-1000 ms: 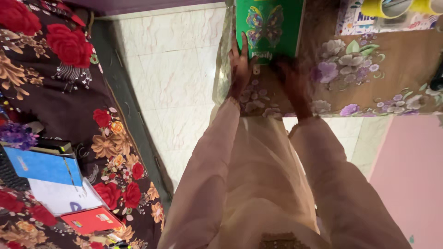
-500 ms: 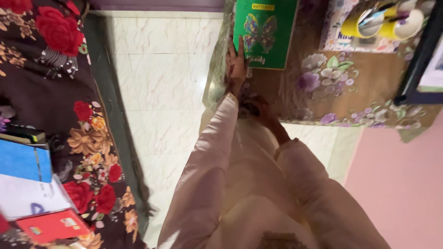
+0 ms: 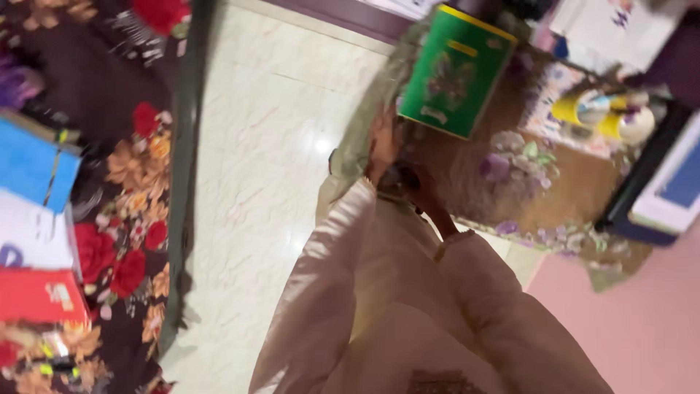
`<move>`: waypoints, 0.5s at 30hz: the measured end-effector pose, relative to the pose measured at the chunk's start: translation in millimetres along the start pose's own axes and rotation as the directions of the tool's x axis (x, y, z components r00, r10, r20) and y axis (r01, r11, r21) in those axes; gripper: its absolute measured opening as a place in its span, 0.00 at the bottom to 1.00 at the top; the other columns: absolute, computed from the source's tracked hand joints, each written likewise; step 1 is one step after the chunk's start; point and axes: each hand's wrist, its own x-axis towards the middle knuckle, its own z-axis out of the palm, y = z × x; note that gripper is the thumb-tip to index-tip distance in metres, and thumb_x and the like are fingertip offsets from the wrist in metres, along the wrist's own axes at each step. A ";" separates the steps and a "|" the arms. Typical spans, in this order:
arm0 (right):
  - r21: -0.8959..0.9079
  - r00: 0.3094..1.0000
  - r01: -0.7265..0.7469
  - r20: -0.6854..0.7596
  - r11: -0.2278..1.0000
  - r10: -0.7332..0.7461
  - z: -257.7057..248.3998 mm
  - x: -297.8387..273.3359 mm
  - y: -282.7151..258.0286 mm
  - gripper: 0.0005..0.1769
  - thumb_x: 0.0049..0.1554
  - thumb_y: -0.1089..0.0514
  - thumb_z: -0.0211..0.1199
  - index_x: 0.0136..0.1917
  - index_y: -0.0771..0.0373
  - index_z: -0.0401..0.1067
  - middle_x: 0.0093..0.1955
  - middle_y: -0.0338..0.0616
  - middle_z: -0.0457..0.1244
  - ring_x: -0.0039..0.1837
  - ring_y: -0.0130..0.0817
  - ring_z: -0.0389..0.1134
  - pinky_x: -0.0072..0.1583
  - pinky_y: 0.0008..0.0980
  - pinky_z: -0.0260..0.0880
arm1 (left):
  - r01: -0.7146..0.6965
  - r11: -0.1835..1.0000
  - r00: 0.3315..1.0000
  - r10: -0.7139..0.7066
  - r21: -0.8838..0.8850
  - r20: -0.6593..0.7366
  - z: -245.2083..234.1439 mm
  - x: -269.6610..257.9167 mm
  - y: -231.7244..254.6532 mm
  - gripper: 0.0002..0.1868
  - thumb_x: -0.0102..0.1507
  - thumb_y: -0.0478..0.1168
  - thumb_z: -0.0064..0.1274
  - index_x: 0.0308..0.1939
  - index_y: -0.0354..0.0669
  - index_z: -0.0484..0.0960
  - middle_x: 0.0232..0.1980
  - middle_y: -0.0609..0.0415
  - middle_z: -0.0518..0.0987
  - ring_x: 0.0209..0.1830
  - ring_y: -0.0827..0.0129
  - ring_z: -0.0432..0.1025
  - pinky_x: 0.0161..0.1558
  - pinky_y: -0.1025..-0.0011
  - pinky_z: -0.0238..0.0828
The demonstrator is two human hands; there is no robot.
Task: The person wipes the covers of notebooks, a clipboard, and a book using a cloth, then places them on a table and a bed.
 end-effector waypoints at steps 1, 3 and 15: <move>0.005 0.999 0.023 0.027 1.000 -0.023 6.1 6.9 -2.3 0.22 0.56 0.60 0.67 0.65 0.57 0.73 0.59 0.51 0.66 0.60 0.47 0.70 0.61 0.39 0.71 | -0.082 0.997 0.988 0.082 0.002 -0.131 -10.2 -15.2 -3.6 0.30 0.68 0.37 0.53 0.73 0.40 0.66 0.76 0.35 0.63 0.72 0.38 0.61 0.72 0.50 0.58; 0.053 0.994 0.107 -0.005 0.993 -0.107 23.6 25.0 -13.7 0.26 0.52 0.61 0.70 0.64 0.61 0.71 0.57 0.48 0.66 0.58 0.40 0.68 0.60 0.39 0.70 | -0.087 0.996 0.961 0.075 -0.032 -0.267 -37.6 -41.7 -14.5 0.26 0.69 0.37 0.52 0.72 0.39 0.68 0.72 0.36 0.68 0.71 0.41 0.65 0.71 0.52 0.61; 0.445 0.872 -0.041 0.454 0.895 -0.186 144.1 85.6 -156.4 0.21 0.59 0.66 0.63 0.66 0.67 0.68 0.54 0.36 0.66 0.54 0.22 0.65 0.55 0.24 0.67 | 0.153 0.808 0.748 -0.471 -0.569 -0.467 -219.5 -192.2 -70.6 0.14 0.72 0.35 0.46 0.61 0.33 0.74 0.54 0.46 0.83 0.51 0.68 0.78 0.56 0.70 0.73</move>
